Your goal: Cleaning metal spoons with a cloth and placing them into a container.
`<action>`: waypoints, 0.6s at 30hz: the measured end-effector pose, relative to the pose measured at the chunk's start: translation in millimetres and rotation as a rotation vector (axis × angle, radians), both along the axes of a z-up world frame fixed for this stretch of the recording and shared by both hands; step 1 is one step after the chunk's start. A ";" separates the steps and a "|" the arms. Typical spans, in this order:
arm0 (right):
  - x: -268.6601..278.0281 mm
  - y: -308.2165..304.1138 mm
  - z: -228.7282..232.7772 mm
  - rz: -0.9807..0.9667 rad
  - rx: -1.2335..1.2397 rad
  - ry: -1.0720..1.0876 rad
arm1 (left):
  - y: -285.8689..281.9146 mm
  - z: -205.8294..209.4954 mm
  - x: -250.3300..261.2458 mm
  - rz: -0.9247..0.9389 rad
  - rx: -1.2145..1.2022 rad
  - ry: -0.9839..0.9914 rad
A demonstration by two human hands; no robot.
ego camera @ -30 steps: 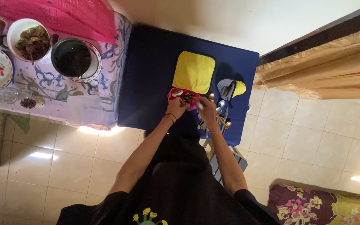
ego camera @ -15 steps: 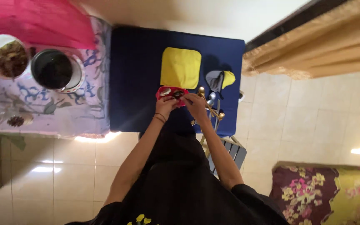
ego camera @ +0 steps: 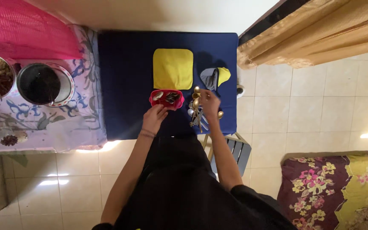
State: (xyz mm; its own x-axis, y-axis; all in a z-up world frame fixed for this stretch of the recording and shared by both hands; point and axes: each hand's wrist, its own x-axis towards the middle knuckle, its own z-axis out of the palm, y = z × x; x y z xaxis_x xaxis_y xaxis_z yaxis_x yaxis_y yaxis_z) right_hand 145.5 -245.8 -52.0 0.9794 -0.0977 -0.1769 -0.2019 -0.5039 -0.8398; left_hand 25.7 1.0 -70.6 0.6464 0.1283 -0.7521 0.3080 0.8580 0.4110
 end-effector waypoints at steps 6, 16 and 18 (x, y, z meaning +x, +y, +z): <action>-5.7 -99.1 -169.0 0.150 -0.255 -0.036 | 16.6 34.5 -39.4 0.020 0.029 0.099; -10.8 -93.7 -176.7 0.088 -0.184 0.079 | 20.0 57.4 -68.1 0.056 0.072 0.248; -8.4 -92.7 -169.9 0.071 -0.197 0.106 | 20.2 58.5 -68.8 0.061 0.066 0.251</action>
